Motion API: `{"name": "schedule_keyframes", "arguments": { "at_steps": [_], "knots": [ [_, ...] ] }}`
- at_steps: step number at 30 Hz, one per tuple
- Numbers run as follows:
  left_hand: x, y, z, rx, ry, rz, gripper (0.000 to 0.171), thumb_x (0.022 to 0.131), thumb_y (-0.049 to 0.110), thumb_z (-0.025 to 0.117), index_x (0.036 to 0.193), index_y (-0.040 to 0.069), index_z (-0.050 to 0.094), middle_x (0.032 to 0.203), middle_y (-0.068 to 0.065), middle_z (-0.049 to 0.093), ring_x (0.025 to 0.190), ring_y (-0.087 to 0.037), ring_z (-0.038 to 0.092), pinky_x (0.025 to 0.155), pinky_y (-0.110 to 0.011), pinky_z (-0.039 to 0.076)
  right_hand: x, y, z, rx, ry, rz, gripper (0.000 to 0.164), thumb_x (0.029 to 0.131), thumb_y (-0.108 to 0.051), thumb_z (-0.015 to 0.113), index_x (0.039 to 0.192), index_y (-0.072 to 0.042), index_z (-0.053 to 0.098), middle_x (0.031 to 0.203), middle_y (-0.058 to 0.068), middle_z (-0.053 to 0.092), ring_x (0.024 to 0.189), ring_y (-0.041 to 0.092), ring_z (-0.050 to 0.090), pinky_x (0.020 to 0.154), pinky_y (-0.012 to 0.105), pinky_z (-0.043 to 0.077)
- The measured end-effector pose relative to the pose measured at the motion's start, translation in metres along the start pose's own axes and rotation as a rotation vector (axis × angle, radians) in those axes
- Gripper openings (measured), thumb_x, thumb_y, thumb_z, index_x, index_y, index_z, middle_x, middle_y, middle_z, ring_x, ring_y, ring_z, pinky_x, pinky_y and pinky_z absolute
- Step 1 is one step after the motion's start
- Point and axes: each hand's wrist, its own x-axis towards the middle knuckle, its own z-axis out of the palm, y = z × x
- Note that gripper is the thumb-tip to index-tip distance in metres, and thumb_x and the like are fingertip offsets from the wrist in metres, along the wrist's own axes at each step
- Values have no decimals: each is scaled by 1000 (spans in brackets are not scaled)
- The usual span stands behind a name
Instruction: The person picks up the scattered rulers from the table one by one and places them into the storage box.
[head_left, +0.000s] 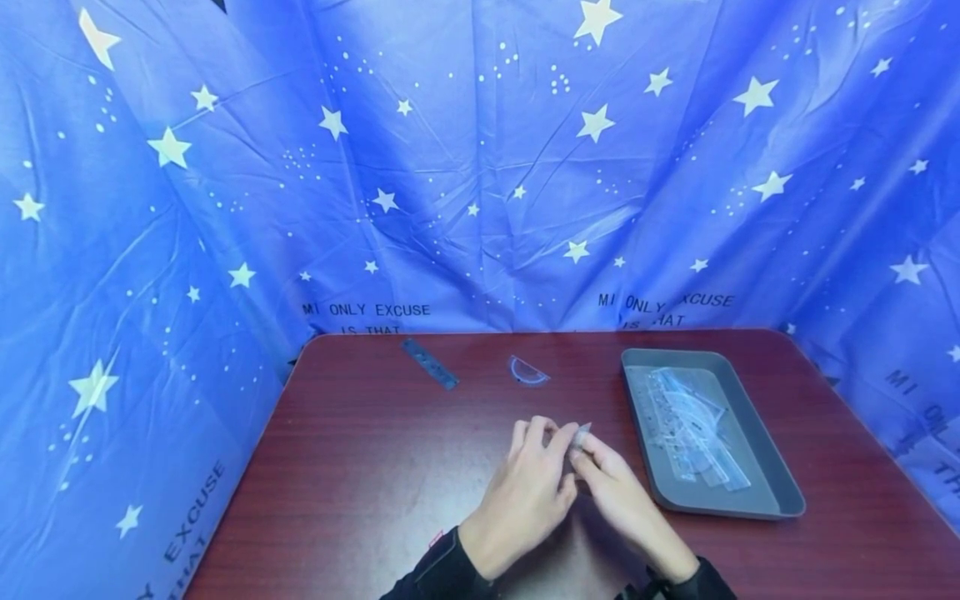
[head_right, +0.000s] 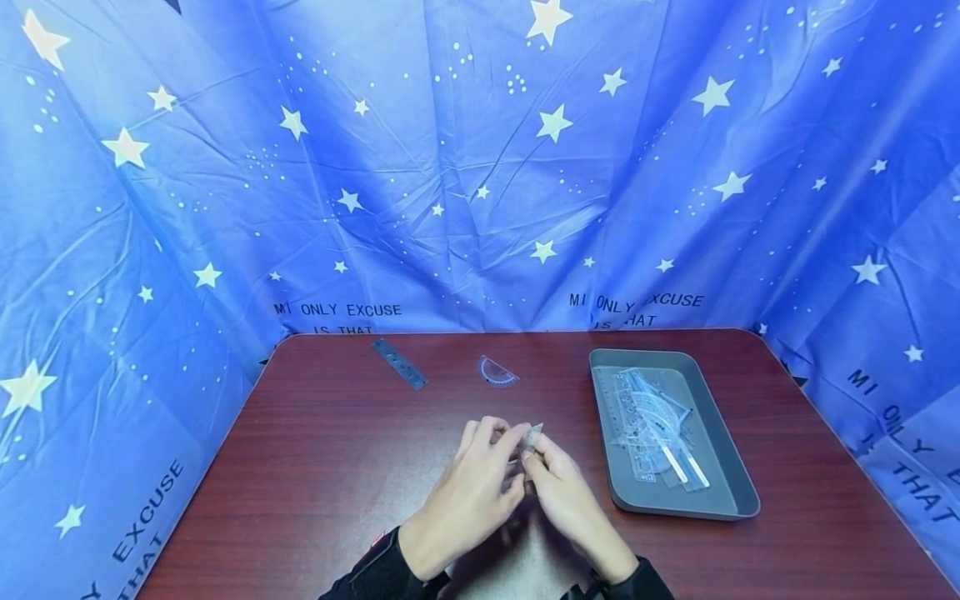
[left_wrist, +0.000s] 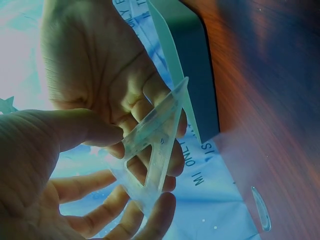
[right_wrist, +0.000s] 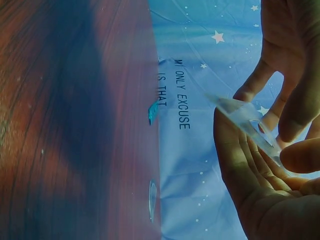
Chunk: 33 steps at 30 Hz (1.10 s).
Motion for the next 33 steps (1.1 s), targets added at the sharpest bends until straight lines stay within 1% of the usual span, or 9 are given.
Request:
{"name": "schedule_keyframes", "arguments": {
  "at_steps": [2,6,8,12,15,19,23,29,33],
  "knots": [
    [0,0,0,4,-1,9,56,85,15,82,139,8,70,119,-8,64,106,-20,59,76,-20,56,0,-1,-2,-8,9,16,35,113,-5,45,142,8,57,135,21,67,108,7,67,88,28,61],
    [-1,1,-1,4,-11,14,56,86,16,82,140,8,69,120,-7,65,107,-20,60,78,-21,56,2,-2,-6,-39,13,35,29,111,-4,47,135,7,58,112,14,70,95,10,65,81,29,59],
    [-1,1,-1,1,-15,14,56,86,17,82,140,8,69,120,-7,66,108,-20,61,79,-21,57,3,-3,-9,-48,10,35,26,111,-4,47,132,6,58,106,12,71,92,11,66,81,29,59],
    [-3,0,-1,-14,-8,18,56,87,18,82,141,11,69,119,-6,67,108,-19,62,80,-22,57,3,-3,-16,-67,-2,3,28,110,-3,48,134,7,58,112,16,76,95,10,71,84,29,62],
    [-5,-2,-1,-17,-1,15,53,88,18,82,139,13,70,118,-6,67,108,-19,62,79,-23,58,3,-1,-22,-61,-30,-66,29,108,1,48,135,11,55,116,23,75,95,11,73,84,30,64],
    [-7,-5,0,0,-5,-7,50,87,19,83,134,12,71,119,-7,67,108,-21,63,78,-24,59,5,-1,-31,-44,-51,-159,28,105,7,46,131,13,55,110,26,74,90,13,75,78,32,65],
    [-10,-9,-2,14,-51,-52,50,88,21,83,135,11,71,120,-8,67,109,-22,64,78,-26,61,6,-4,-41,-80,-31,-197,27,104,8,45,129,12,56,103,22,75,83,13,75,72,32,63],
    [-14,-14,-6,28,-126,-102,50,91,23,82,138,9,70,122,-8,69,111,-22,65,82,-30,61,7,-7,-54,-141,-2,-169,27,104,7,46,129,10,57,99,19,75,79,14,74,67,33,62],
    [-16,-19,-7,12,-163,-139,51,93,25,81,139,7,69,124,-11,69,111,-24,66,82,-31,62,7,-10,-62,-186,14,-183,25,105,6,47,128,9,57,98,17,75,79,14,74,68,32,62]
  ]
}}
